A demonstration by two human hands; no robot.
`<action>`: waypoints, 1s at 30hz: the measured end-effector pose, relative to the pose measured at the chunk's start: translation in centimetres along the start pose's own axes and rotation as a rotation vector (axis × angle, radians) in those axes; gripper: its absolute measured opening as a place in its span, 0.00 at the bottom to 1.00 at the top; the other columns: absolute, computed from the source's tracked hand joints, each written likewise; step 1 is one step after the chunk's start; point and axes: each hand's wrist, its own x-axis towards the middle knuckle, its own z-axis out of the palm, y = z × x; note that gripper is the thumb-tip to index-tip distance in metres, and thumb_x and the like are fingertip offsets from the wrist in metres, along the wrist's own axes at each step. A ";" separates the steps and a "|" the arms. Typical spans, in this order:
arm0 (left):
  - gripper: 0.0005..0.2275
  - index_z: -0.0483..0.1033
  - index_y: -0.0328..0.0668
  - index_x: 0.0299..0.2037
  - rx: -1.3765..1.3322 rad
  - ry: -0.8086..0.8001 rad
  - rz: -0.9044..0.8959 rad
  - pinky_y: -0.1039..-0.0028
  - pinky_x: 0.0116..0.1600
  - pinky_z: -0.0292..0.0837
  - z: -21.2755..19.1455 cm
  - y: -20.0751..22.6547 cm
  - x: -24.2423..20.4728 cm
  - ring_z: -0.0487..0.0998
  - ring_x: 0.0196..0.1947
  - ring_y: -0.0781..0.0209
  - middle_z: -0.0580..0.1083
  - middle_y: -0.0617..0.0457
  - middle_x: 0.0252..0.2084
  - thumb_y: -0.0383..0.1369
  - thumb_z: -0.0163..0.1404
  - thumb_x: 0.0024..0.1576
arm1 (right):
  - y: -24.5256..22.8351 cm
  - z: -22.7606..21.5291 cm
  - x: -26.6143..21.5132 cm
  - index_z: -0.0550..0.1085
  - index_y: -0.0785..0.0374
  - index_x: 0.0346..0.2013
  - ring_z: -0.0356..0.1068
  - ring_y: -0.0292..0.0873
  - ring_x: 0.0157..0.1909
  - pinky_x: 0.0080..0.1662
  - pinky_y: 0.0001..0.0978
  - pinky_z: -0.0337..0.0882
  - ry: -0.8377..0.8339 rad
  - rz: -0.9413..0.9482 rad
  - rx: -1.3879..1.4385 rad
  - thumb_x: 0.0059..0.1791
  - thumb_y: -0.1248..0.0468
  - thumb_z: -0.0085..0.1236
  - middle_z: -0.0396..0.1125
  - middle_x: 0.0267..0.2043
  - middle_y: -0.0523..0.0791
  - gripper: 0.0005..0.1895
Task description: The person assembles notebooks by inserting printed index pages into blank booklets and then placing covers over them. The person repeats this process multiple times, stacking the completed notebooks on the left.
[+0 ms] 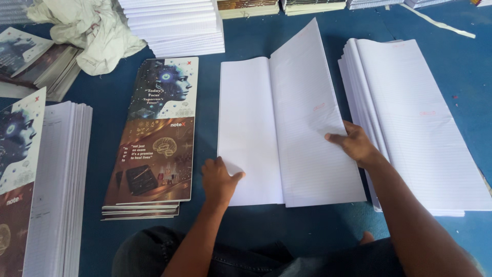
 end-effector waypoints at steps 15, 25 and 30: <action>0.50 0.48 0.31 0.71 0.215 -0.169 0.117 0.31 0.69 0.39 1.4 0.9 -0.4 0.42 0.76 0.40 0.52 0.31 0.72 0.60 0.57 0.49 | 0.2 0.3 0.1 0.69 0.60 0.63 0.75 0.53 0.52 0.60 0.52 0.69 0.029 0.030 -0.057 0.50 0.59 0.56 0.73 0.50 0.56 0.26; 0.46 0.52 0.25 0.68 0.167 -0.132 0.133 0.36 0.69 0.44 2.1 0.9 -0.4 0.48 0.74 0.41 0.54 0.29 0.71 0.54 0.60 0.49 | 0.3 0.6 0.2 0.69 0.63 0.62 0.75 0.53 0.52 0.59 0.50 0.71 0.013 -0.026 -0.016 0.50 0.60 0.57 0.73 0.50 0.57 0.26; 0.44 0.55 0.24 0.67 0.173 -0.086 0.173 0.37 0.68 0.50 2.5 1.1 -0.9 0.52 0.73 0.41 0.57 0.29 0.69 0.51 0.60 0.50 | 0.4 0.6 0.3 0.69 0.63 0.62 0.76 0.55 0.50 0.58 0.50 0.72 0.004 -0.001 -0.018 0.50 0.61 0.57 0.74 0.49 0.58 0.26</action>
